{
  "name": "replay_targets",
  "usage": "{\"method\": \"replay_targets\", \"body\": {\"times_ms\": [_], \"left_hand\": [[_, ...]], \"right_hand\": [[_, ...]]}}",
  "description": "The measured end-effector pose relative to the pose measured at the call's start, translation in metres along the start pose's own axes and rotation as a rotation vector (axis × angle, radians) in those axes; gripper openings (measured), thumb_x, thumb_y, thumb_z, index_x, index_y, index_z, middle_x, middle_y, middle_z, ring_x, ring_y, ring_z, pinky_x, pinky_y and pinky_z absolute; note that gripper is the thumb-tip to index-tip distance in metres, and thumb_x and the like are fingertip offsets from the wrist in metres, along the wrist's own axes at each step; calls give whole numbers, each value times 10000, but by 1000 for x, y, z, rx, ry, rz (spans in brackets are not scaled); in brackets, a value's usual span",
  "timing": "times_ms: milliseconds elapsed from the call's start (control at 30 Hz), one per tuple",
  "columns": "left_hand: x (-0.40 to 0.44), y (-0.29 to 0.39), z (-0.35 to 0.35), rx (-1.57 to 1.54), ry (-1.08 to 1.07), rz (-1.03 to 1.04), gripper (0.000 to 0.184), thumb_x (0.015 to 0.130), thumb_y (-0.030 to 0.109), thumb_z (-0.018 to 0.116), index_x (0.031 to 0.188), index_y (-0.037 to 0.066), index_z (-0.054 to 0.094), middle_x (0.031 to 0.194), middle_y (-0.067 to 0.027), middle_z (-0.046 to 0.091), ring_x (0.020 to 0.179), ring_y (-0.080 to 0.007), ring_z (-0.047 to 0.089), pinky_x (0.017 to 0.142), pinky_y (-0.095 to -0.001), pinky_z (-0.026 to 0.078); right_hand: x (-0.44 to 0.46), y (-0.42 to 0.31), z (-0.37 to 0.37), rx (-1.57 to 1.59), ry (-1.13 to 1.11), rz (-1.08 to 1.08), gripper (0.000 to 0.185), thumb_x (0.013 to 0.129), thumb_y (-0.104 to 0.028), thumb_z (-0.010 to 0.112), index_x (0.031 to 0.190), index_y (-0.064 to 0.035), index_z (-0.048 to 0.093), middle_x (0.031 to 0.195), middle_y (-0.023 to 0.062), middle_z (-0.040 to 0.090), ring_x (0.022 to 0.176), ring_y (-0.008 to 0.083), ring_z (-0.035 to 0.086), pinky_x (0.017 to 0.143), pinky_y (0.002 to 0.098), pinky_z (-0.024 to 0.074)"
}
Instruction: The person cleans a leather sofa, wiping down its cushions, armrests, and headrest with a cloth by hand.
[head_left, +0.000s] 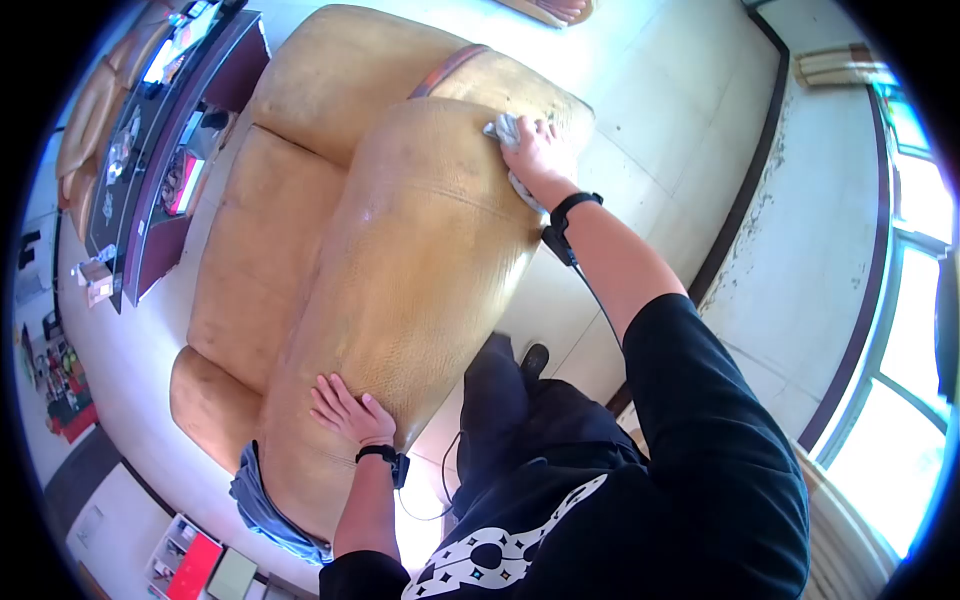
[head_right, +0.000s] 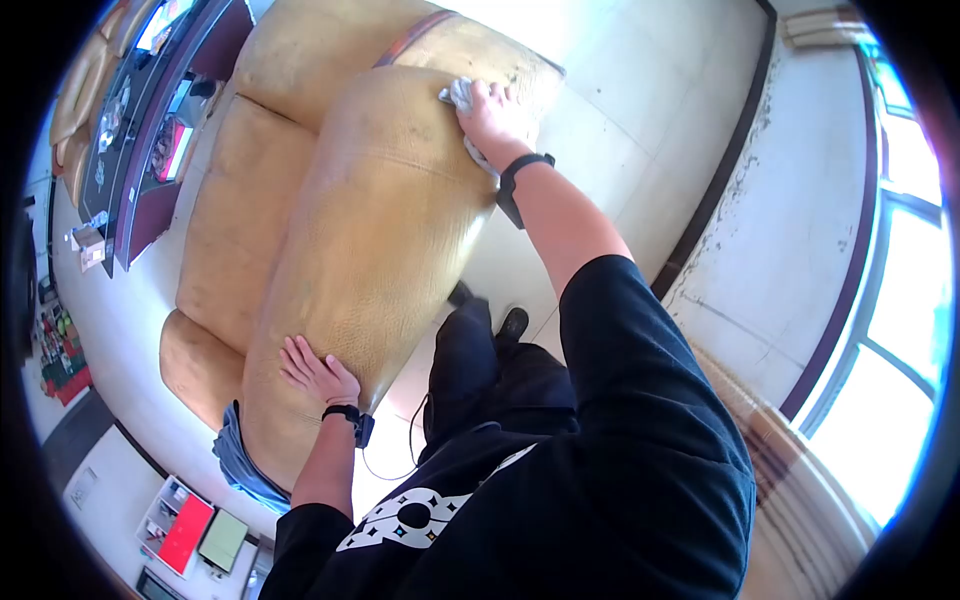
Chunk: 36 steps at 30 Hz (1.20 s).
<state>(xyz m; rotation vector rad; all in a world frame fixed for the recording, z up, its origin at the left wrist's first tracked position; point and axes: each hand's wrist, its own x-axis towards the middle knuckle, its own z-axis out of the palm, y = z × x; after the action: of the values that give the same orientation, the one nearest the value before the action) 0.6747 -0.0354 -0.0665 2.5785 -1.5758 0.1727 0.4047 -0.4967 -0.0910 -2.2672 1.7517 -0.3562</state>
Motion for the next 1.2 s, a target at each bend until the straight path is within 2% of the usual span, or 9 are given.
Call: {"method": "replay_targets", "body": {"times_ms": [233,267,433,500,633,900,967,1067,1200], "left_hand": [[6,4,-5,17,9,-14,645,1019,382,370,1559,31,407,1643,-214,369,1540,-453,269,1246,-661,92],[8,5,-5,7,-9,-28,646,1015,378,376,1560,32,407,1642,-214,370,1541,-449,268,1247,-658,93],[5,3,-2,85,-66,-62,680,956,294,450,1583,46,371,1668,-190,331,1565,-424,226,1258,-643,89],[3,13,-11,136,-152,-121,705,932,246,474,1595,47,344,1684,-181,299,1573,-423,204,1263,-632,96],[44,74,-36,129,-303,-457,752,897,157,501,1613,49,298,1704,-179,251,1581,-426,175,1272,-608,115],[227,296,15,-155,67,-549,593,1022,332,532,1575,138,441,1662,-156,357,1567,-420,214,1266,-616,73],[279,350,32,-33,-218,-683,607,1036,429,477,1597,202,417,1691,-112,321,1582,-423,156,1253,-648,4],[296,367,60,182,-167,-776,605,1039,469,439,1602,247,409,1708,-56,294,1589,-416,118,1248,-647,-31],[293,366,59,200,-233,-781,634,1029,508,407,1610,255,399,1717,-33,272,1589,-410,115,1250,-642,-39]], "right_hand": [[49,16,6,1,-102,-40,458,910,-367,691,1258,-83,603,1186,199,653,1191,387,610,1017,480,508],[64,21,8,-25,-185,-14,544,932,-450,650,1332,-89,574,1268,208,658,1224,385,618,1006,494,520],[150,60,-16,175,-414,196,680,895,-550,637,1299,-6,574,1202,287,689,1157,433,664,989,493,522],[178,78,-28,193,-439,171,747,873,-607,641,1272,23,585,1164,326,698,1134,460,674,978,484,526],[232,73,-35,322,-544,120,798,811,-561,711,1328,22,535,1181,257,699,1093,428,693,981,492,534],[297,0,48,229,-603,-745,832,750,-352,841,1451,-61,499,1419,203,550,1319,397,519,1125,486,418],[277,12,62,320,-518,-959,811,752,-268,823,1466,-78,489,1459,171,530,1355,373,486,1128,479,410],[276,18,74,298,-434,-1157,797,720,-220,799,1448,-73,511,1439,150,559,1351,347,500,1114,456,422],[238,74,60,280,-687,-1194,703,701,-175,784,1367,-73,583,1343,126,627,1256,336,573,1067,481,448]]}}
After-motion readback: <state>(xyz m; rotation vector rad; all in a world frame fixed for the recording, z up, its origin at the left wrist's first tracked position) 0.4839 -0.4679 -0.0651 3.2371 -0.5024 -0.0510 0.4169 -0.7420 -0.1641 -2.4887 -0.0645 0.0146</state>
